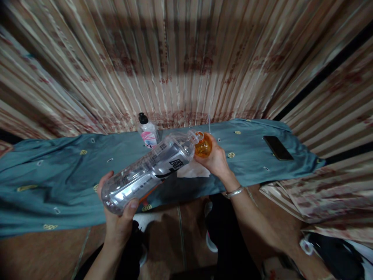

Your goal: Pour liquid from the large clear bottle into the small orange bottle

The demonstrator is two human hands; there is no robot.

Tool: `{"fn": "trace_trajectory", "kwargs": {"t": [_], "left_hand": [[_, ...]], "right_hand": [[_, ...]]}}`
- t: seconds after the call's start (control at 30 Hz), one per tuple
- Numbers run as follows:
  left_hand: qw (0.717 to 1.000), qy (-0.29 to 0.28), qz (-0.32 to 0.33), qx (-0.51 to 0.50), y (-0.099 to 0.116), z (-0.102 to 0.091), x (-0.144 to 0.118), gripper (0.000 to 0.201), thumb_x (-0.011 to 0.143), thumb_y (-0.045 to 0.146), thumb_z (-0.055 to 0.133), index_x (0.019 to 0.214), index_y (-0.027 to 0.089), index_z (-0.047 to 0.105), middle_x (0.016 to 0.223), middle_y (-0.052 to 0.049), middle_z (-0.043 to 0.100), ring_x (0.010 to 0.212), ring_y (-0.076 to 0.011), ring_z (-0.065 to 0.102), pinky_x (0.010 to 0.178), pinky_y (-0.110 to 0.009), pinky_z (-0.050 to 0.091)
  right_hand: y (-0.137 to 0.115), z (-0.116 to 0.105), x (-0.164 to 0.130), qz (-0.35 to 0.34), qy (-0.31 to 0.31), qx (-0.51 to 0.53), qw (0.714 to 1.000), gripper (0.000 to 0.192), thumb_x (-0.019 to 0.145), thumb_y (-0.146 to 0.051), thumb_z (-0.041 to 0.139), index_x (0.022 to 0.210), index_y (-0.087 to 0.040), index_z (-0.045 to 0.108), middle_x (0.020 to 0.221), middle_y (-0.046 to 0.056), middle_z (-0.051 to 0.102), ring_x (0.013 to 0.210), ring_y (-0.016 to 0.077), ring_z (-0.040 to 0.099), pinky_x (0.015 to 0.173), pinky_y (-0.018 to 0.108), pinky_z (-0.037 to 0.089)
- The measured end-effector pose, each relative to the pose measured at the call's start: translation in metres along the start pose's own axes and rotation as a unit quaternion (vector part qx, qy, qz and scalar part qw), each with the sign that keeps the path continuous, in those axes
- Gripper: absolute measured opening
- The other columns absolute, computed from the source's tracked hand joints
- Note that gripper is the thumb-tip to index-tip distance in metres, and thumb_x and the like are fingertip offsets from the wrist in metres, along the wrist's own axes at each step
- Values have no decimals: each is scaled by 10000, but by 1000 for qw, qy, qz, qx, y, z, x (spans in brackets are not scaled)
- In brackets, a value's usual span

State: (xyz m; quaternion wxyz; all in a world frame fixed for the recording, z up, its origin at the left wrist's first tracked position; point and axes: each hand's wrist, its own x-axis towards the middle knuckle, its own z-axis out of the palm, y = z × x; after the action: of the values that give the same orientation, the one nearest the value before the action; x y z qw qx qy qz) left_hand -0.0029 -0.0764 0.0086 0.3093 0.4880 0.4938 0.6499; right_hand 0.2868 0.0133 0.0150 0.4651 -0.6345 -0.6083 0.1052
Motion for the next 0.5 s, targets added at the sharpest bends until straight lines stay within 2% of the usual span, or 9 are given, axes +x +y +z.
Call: {"fn": "trace_trajectory", "kwargs": {"t": [0.1, 0.2, 0.3, 0.37, 0.5], "left_hand": [[999, 6, -26, -16, 10, 3, -1, 935, 703, 563, 856, 1451, 207, 424, 1154, -110, 636, 748, -183, 657, 630, -324, 589], [999, 8, -31, -10, 14, 4, -1, 918, 693, 572, 866, 1423, 210, 443, 1156, -104, 631, 755, -185, 662, 625, -317, 588], [999, -21, -26, -21, 6, 2, 0, 931, 689, 546, 875, 1431, 220, 417, 1151, -100, 635, 666, -162, 649, 538, -296, 567], [999, -19, -10, -42, 0, 1, 0, 911, 718, 548, 850, 1444, 228, 401, 1130, -91, 638, 570, -132, 616, 469, -280, 538], [999, -23, -9, -38, -3, 1, -1, 915, 722, 554, 854, 1448, 233, 400, 1106, -78, 638, 588, -144, 638, 461, -273, 549]], "right_hand": [[-1, 0, 0, -2, -4, 4, 1000, 862, 634, -420, 855, 1414, -195, 563, 1292, 152, 766, 1224, 398, 730, 1078, 576, 582], [-1, -1, 1, -4, -9, 6, 1000, 860, 641, -428, 847, 1415, -188, 560, 1305, 159, 760, 1218, 397, 733, 1067, 573, 589], [-1, -1, 1, -3, -5, 1, 1000, 856, 632, -414, 856, 1409, -200, 568, 1298, 145, 766, 1196, 382, 746, 1049, 547, 603], [-1, 0, 0, 0, -4, -1, 1000, 859, 626, -405, 864, 1410, -210, 571, 1287, 134, 773, 1184, 373, 752, 1041, 534, 610], [-1, 0, 1, 4, -4, 1, 1000, 856, 627, -405, 868, 1408, -217, 572, 1270, 125, 781, 1173, 367, 757, 1038, 532, 611]]}}
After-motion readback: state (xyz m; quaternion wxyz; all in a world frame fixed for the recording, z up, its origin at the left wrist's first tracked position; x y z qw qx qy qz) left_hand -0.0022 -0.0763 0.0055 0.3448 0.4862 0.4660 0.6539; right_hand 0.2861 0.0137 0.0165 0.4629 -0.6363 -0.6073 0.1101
